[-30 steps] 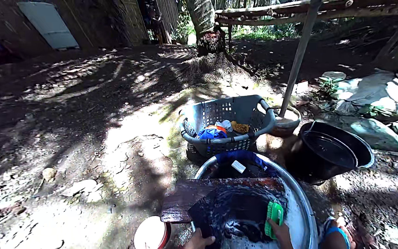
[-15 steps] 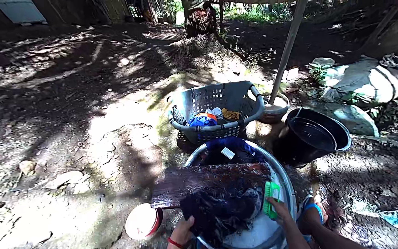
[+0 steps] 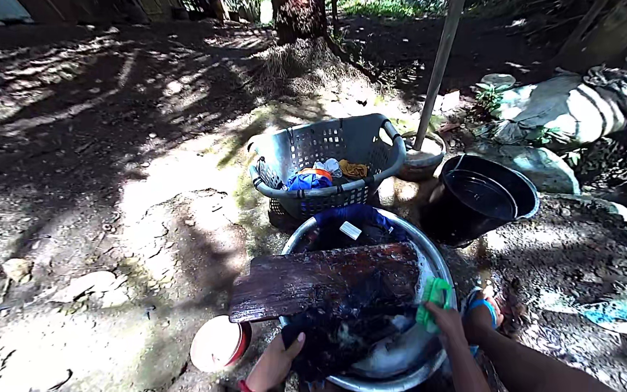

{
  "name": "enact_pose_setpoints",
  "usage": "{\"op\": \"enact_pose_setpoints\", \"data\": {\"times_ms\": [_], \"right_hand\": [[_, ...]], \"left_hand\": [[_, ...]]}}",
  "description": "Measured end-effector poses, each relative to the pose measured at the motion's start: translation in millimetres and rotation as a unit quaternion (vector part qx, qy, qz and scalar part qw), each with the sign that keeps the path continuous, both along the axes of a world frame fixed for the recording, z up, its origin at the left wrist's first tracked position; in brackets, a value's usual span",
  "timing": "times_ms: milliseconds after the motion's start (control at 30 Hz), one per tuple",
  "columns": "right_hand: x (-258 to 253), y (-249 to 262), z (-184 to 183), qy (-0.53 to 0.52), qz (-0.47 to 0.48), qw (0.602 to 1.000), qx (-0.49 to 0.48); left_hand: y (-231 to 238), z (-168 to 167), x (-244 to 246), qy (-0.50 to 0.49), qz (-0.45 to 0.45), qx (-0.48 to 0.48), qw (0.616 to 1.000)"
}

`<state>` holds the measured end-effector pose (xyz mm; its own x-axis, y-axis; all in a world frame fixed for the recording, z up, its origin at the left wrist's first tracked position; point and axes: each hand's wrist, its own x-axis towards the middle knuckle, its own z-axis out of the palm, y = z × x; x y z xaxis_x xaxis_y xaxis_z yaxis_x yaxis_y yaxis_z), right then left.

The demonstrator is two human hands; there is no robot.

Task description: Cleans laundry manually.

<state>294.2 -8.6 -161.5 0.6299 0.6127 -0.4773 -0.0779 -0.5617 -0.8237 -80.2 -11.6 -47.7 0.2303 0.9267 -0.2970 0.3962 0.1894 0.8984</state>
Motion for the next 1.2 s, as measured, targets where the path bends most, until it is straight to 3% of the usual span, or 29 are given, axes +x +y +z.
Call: {"op": "enact_pose_setpoints", "data": {"times_ms": [67,167,267,333,467,533,600,667,733,800,867,967,1033,1067,1133,1200], "right_hand": [[24,17,42,0.009,-0.029,0.997,0.064],[34,75,86,0.03,-0.004,0.994,0.107],[6,139,86,-0.097,0.089,0.99,-0.044],[-57,157,84,-0.198,0.219,0.947,-0.127],[-242,132,62,-0.227,0.509,0.83,-0.018],[-278,116,48,-0.205,0.578,0.79,-0.016],[-241,121,28,-0.235,0.555,0.797,-0.028],[-153,126,-8,-0.308,0.462,0.83,-0.057],[-51,134,-38,-0.355,0.359,0.852,-0.14],[1,144,-41,-0.354,0.286,0.86,-0.23],[-28,157,-17,-0.334,0.284,0.858,-0.265],[-174,153,14,-0.307,0.402,0.854,-0.123],[-266,131,31,-0.266,0.512,0.815,-0.05],[-279,126,37,-0.25,0.548,0.797,-0.044],[-237,127,25,-0.261,0.539,0.8,-0.044],[-138,132,-9,-0.315,0.456,0.829,-0.077]], "left_hand": [[-3,18,-12,-0.024,0.013,0.077,0.997],[26,25,-14,-0.024,0.051,0.104,0.993],[83,-16,-12,0.122,0.075,0.058,0.988],[111,-55,-7,0.267,0.074,-0.009,0.961],[131,-83,-1,0.478,0.053,-0.051,0.875],[126,-88,-8,0.509,0.06,-0.02,0.859],[124,-92,-14,0.516,0.068,0.008,0.854],[121,-96,-14,0.506,0.079,0.019,0.859],[121,-106,-13,0.489,0.114,0.062,0.863],[121,-118,-13,0.472,0.15,0.118,0.861],[117,-124,-12,0.463,0.162,0.135,0.861],[118,-121,-11,0.463,0.157,0.134,0.862],[119,-116,-13,0.472,0.145,0.118,0.861],[119,-113,-13,0.475,0.139,0.107,0.862],[117,-110,-14,0.48,0.126,0.091,0.863],[117,-112,-14,0.48,0.13,0.094,0.863]]}}
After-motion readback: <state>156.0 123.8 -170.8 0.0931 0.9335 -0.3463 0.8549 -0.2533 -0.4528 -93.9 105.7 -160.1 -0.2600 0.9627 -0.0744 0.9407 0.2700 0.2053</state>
